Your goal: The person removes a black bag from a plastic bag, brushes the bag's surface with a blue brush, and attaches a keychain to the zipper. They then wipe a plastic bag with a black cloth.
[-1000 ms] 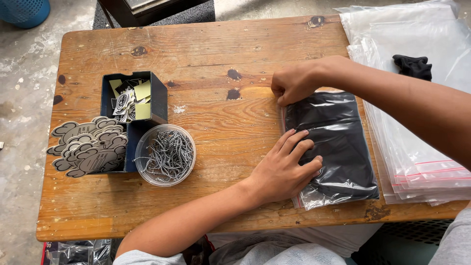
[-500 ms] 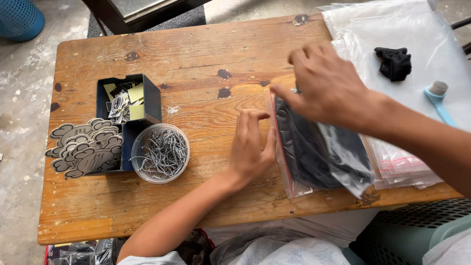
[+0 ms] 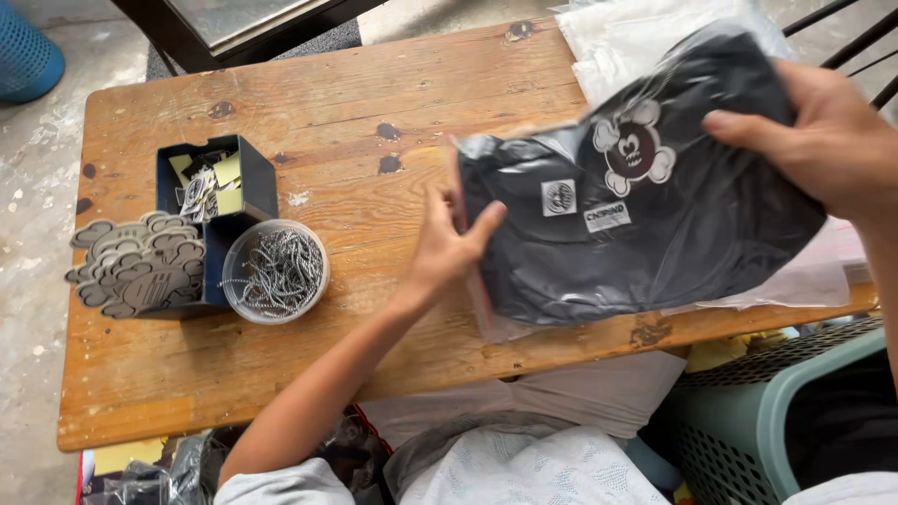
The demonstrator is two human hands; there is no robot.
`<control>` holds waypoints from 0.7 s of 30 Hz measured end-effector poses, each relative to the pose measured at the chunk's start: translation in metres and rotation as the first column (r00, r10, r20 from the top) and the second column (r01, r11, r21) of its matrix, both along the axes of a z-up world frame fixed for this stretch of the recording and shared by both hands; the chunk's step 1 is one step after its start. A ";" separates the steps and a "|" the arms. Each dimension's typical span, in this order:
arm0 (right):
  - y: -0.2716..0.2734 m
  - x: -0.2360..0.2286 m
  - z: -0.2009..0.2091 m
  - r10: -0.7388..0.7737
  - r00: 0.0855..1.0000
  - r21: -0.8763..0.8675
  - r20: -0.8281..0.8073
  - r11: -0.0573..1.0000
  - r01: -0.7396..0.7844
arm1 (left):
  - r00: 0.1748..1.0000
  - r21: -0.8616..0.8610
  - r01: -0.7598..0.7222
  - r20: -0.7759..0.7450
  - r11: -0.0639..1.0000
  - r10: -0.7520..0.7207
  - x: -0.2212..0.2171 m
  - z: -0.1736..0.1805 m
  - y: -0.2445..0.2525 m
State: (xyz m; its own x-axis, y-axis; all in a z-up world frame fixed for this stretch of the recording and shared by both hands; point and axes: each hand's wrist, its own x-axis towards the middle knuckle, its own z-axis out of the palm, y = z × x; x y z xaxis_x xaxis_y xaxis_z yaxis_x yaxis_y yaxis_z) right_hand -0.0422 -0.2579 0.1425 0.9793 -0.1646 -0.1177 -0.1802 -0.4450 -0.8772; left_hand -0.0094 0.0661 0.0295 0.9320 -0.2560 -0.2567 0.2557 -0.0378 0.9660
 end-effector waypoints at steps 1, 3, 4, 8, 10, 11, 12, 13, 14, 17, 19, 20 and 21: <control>-0.010 -0.006 -0.004 0.010 1.000 -0.003 0.002 1.000 -0.010 | 1.000 -0.003 -0.010 0.002 1.000 0.010 0.002 -0.006 0.005; -0.030 -0.012 -0.011 -0.050 0.983 0.074 0.175 0.997 0.038 | 0.993 -0.422 -0.102 0.007 0.901 0.116 0.005 -0.018 0.018; -0.031 -0.011 -0.013 -0.027 0.984 0.072 0.177 0.997 0.015 | 0.990 -0.424 -0.122 0.009 0.897 0.138 -0.007 0.003 0.030; 0.000 -0.004 -0.018 0.044 0.984 0.197 0.174 0.977 -0.079 | 0.974 -0.301 -0.090 0.174 0.949 0.148 -0.064 0.055 0.081; 0.035 0.000 -0.020 0.128 0.983 0.215 0.135 0.964 -0.155 | 0.942 -0.231 -0.187 0.234 0.955 0.241 -0.099 0.064 0.105; 0.054 0.002 -0.023 0.216 0.967 0.040 0.135 0.974 -0.224 | 0.917 -0.185 -0.251 0.269 0.950 0.294 -0.117 0.067 0.118; 0.075 0.005 -0.026 0.314 0.941 -0.137 0.126 0.945 -0.297 | 0.885 -0.139 -0.326 0.302 0.935 0.353 -0.138 0.069 0.130; 0.101 0.003 -0.023 0.371 0.920 -0.134 0.123 0.925 -0.355 | 0.863 -0.136 -0.383 0.300 0.914 0.407 -0.159 0.068 0.142; 0.127 0.000 -0.019 0.414 0.908 -0.190 0.070 0.899 -0.395 | 0.827 -0.111 -0.458 0.309 0.882 0.469 -0.182 0.068 0.153; 0.203 -0.012 -0.011 0.567 0.823 -0.126 -0.008 0.816 -0.564 | 0.691 -0.083 -0.660 0.322 0.747 0.647 -0.254 0.068 0.179; 0.251 -0.020 -0.011 0.682 0.730 -0.001 -0.038 0.731 -0.682 | 0.569 -0.074 -0.781 0.325 0.621 0.755 -0.307 0.069 0.190; 0.273 -0.023 -0.014 0.756 0.654 0.094 -0.009 0.652 -0.752 | 0.489 -0.075 -0.833 0.361 0.547 0.794 -0.331 0.068 0.193; 0.295 -0.027 -0.016 0.819 0.573 0.187 0.022 0.559 -0.807 | 0.406 -0.076 -0.879 0.398 0.470 0.823 -0.355 0.067 0.194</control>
